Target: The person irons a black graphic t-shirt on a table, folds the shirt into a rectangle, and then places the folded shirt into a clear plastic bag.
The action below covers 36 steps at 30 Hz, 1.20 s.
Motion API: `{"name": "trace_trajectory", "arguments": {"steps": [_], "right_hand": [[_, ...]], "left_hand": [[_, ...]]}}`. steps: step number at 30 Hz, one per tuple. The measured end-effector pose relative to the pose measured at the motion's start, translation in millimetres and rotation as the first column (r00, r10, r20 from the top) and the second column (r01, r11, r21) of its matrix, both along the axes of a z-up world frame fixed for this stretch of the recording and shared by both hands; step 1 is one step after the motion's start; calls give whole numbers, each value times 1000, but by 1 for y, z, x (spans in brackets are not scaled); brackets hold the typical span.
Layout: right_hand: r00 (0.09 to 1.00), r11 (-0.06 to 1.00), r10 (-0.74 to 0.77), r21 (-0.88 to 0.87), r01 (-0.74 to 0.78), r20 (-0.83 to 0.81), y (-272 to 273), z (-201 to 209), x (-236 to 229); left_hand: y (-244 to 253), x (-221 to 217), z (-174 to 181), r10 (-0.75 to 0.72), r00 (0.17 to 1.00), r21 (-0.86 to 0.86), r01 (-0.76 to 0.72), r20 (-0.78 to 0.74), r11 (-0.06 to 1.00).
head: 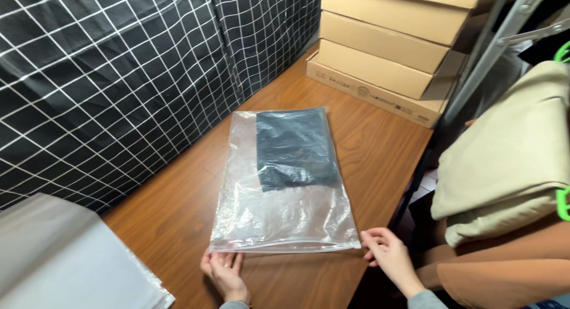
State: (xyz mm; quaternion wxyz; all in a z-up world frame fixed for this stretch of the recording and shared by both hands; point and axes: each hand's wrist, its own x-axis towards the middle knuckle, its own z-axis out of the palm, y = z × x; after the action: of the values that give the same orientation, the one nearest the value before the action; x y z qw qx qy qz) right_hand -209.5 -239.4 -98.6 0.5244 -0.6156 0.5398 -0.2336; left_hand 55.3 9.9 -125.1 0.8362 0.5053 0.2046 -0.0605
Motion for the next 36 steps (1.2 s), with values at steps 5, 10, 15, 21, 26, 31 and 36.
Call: {"name": "trace_trajectory", "arguments": {"steps": [5,10,15,21,26,31,36], "right_hand": [[974,936,217,273,-225,57,-5,-14,12],[937,869,333,350,-349,106,-4,8,10],[879,803,420,357,-476,228,-3,-9,9],[844,808,511,245,-536,161,-1,-14,8],[833,834,509,118,-540,216,6,-18,5],[827,831,546,40,-555,138,10,-6,8],[820,829,555,-13,-559,136,11,-13,5]], "left_hand": [[-50,-46,-50,-339,926,-69,332,-163,941],[-96,-112,-51,-637,745,-115,627,-199,770],[-107,-154,32,-885,375,25,923,-276,383],[-115,-161,8,-839,474,189,880,-268,437],[-124,-169,-16,-761,600,140,799,-247,585],[-129,-169,-37,-732,630,93,771,-261,631],[-127,-160,-50,-706,656,30,738,-266,674]]}}
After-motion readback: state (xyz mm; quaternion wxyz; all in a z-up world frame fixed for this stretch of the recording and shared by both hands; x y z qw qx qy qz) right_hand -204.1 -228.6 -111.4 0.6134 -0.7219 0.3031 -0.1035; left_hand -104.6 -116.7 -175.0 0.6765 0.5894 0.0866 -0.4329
